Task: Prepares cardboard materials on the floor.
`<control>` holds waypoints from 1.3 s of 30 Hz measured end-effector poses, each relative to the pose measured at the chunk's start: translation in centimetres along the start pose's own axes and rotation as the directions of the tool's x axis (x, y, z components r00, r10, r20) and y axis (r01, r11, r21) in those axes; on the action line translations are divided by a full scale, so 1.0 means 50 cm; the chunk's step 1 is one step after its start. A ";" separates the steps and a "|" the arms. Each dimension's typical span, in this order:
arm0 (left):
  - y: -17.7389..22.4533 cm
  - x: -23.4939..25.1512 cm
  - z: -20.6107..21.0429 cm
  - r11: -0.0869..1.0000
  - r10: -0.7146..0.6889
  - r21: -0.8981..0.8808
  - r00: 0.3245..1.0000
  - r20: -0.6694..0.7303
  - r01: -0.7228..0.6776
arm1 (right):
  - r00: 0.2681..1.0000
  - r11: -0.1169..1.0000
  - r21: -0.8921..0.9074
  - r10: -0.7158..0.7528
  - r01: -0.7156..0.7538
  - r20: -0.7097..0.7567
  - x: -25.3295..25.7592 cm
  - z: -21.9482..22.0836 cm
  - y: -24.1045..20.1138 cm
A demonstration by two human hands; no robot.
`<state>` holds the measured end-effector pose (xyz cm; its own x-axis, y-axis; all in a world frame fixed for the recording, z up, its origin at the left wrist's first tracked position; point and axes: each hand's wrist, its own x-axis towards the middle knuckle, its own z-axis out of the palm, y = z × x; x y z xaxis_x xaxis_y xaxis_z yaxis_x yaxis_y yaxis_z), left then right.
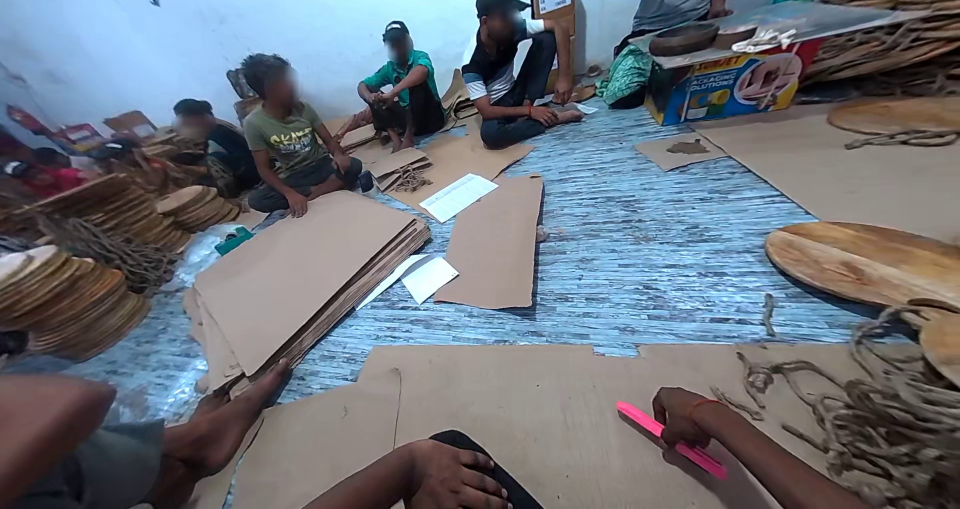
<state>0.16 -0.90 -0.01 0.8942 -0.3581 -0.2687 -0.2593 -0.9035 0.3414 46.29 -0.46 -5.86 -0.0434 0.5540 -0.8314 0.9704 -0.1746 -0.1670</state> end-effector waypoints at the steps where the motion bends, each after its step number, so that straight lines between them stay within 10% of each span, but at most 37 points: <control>1: 0.000 0.000 0.000 1.000 -0.002 -0.006 1.000 0.002 0.002 | 1.000 1.000 0.018 0.023 -0.023 -0.001 0.002 0.002 0.000; 39: -0.007 0.004 0.012 0.999 -0.019 -0.025 1.000 0.017 0.020 | 0.999 0.998 -0.056 -0.015 0.017 0.045 0.000 0.004 -0.006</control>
<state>0.21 -0.80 -0.73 0.8927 -0.3446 -0.2903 -0.2324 -0.9041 0.3585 45.95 -0.56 -5.89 -0.0682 0.5190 -0.8521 0.9813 -0.1194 -0.1513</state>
